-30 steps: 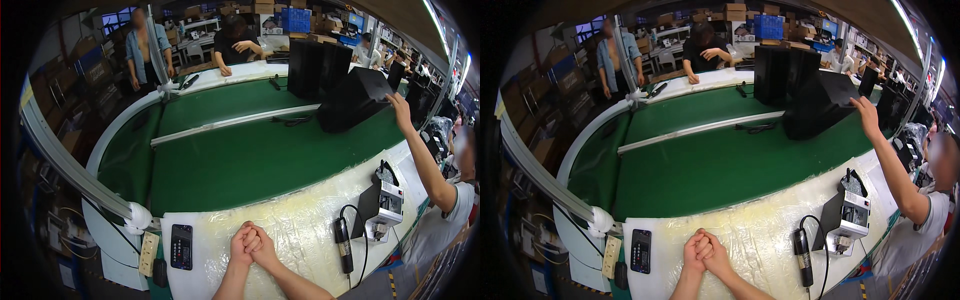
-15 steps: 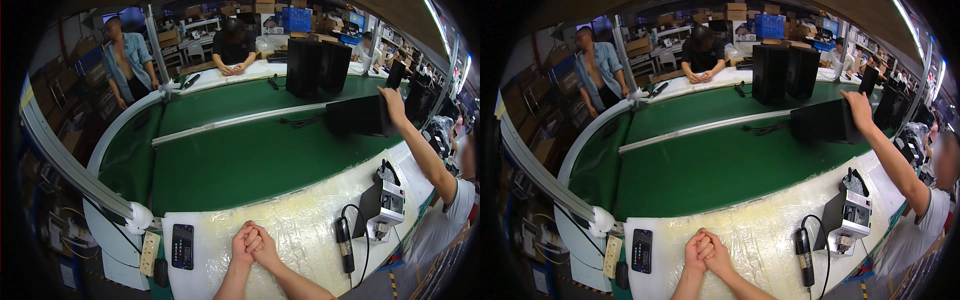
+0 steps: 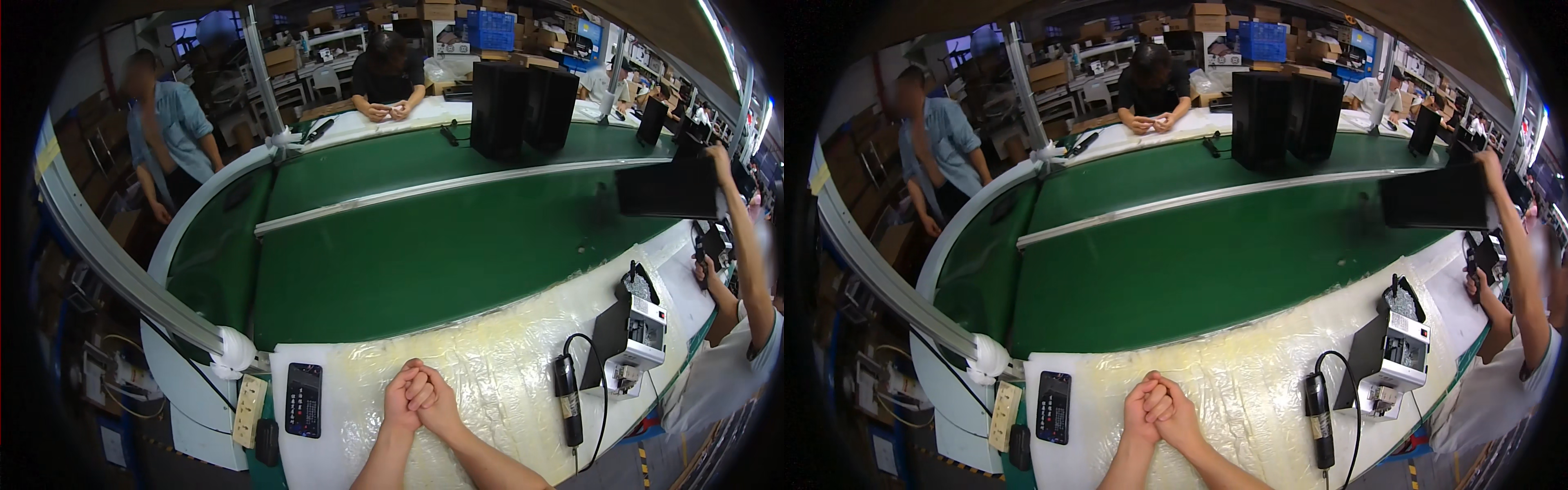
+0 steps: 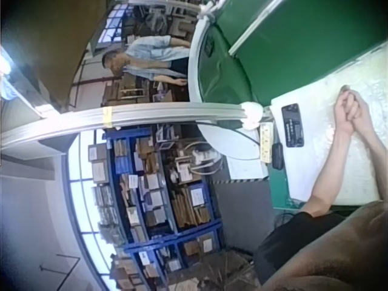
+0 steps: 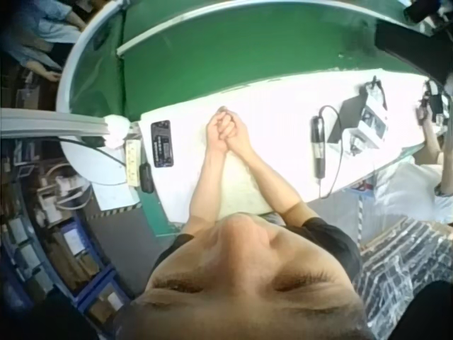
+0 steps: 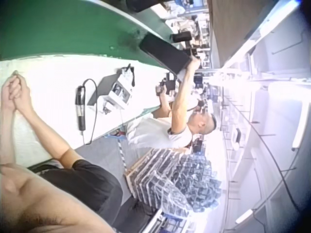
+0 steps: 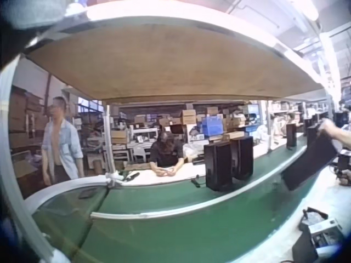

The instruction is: Assemble and screw together the housing for an electronic device at a factory station.

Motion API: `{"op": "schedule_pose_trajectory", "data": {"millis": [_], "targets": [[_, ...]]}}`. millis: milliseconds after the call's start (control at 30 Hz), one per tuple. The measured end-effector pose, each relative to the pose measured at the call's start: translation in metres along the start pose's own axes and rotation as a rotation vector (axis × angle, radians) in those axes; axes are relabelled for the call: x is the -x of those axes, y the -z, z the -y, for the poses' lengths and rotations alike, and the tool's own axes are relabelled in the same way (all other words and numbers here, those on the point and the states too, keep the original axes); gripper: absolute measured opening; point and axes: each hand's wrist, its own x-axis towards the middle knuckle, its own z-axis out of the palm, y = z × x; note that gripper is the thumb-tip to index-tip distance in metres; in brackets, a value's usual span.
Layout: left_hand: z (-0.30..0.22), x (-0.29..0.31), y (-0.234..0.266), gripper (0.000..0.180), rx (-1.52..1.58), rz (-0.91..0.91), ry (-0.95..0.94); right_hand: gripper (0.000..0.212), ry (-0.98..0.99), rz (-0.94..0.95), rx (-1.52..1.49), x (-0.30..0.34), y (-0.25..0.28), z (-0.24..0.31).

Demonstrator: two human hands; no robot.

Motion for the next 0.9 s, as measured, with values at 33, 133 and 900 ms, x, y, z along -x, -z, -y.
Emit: {"op": "schedule_pose_trajectory", "data": {"millis": [33,133,900], "targets": [[0.0003,-0.0004,0.0009,0.026,-0.005,-0.009,-0.004,0.052,-0.022,0.008,0.006,0.0,0.0005,-0.0001],[0.0008,-0.0004,0.0004,0.027,-0.009,-0.014,-0.007,0.052,-0.016,-0.003,0.005,-0.0005,0.0,-0.001],[0.001,0.0003,-0.0019,0.024,0.007,0.009,-0.005,0.052,0.025,-0.018,0.011,-0.0006,-0.0006,-0.001]]}}
